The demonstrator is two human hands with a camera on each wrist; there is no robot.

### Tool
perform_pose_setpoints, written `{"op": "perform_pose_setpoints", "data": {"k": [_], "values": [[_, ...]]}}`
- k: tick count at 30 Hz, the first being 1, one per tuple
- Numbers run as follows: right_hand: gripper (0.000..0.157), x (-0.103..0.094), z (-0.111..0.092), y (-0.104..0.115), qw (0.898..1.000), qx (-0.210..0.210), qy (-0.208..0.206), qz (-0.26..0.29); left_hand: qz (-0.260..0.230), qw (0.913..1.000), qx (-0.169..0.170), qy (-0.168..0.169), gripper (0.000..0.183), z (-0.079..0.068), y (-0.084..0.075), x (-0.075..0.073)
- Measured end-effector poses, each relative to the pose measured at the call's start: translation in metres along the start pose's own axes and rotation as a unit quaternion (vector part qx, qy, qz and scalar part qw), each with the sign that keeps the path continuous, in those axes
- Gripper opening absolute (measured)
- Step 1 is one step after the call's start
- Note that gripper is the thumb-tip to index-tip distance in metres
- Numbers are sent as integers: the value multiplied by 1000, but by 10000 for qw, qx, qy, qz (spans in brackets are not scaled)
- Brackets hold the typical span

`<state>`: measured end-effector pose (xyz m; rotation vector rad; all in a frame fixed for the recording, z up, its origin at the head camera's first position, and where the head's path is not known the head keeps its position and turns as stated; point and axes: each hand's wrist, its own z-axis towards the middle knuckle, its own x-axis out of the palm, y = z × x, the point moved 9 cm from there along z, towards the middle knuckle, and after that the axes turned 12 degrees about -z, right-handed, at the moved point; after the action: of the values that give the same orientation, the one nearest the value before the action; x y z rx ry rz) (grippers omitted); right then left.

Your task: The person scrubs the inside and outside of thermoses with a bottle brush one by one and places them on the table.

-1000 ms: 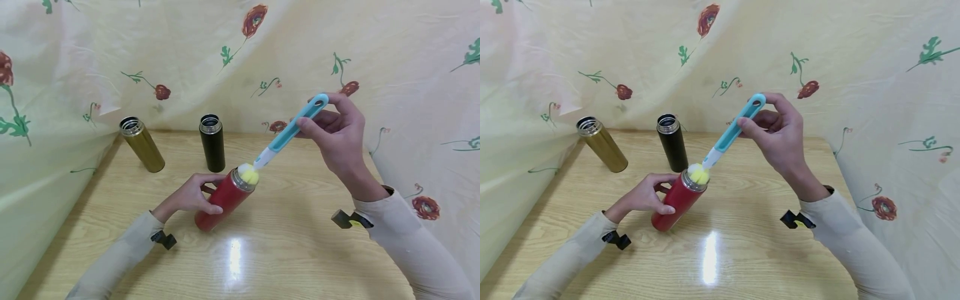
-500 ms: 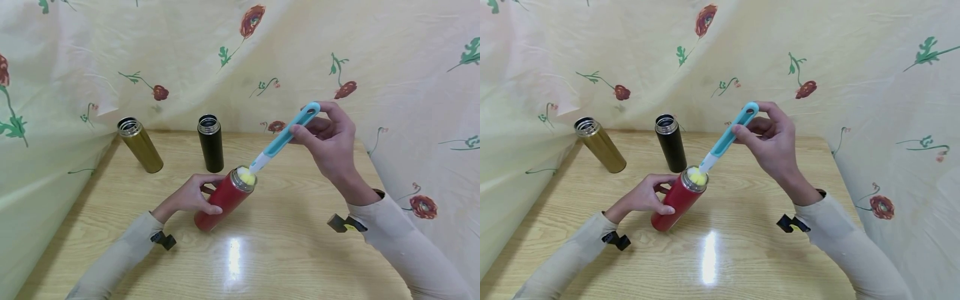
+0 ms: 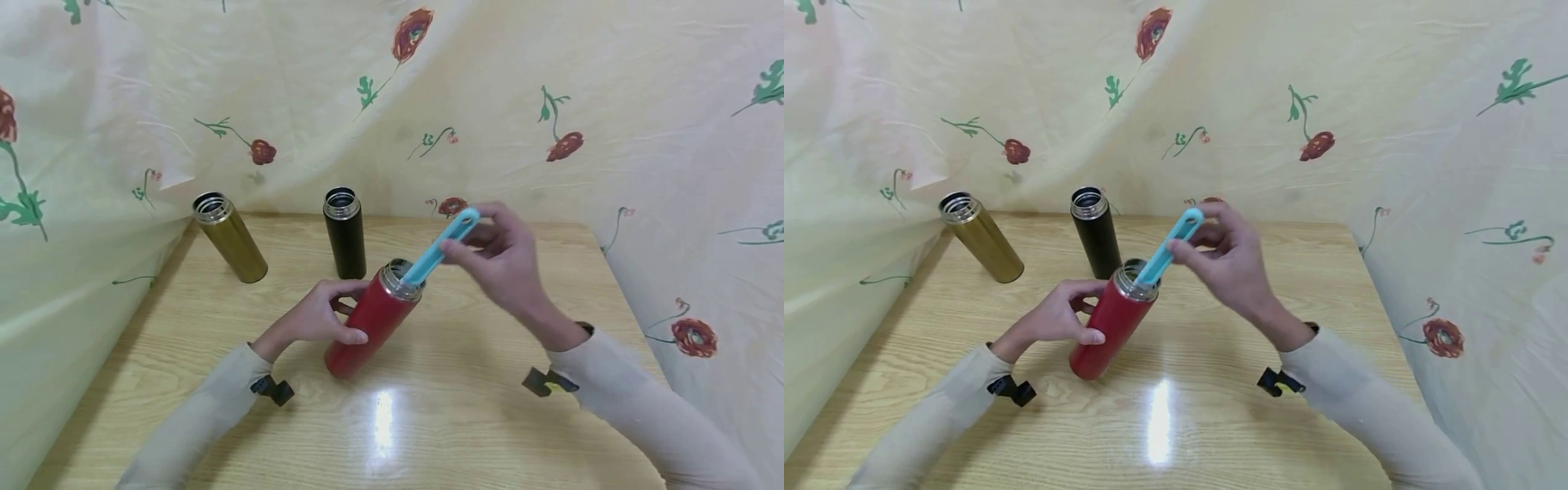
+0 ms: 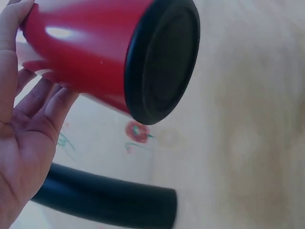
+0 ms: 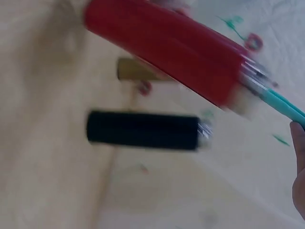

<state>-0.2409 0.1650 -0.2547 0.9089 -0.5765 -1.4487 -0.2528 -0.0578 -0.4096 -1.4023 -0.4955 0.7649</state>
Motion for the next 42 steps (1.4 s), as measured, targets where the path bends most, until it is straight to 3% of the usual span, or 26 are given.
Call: {"op": "perform_pose_setpoints", "data": {"k": [6,21,35,42], "values": [[33,12,-8,-12,9996,151,101,-214,-15,9997,56,248,73,2,-4,9],[32,12,-10,-20,9990,354,-163,-220,145,9998,-64,86,73,-2,1,3],[27,-3,-10,-13,9971,310,-663,186,190,9997,-105,91,74,-4,3,-1],[27,-13,-6,-5,9962,250,-829,124,174,9996,-168,145,74,-7,4,-2]]}}
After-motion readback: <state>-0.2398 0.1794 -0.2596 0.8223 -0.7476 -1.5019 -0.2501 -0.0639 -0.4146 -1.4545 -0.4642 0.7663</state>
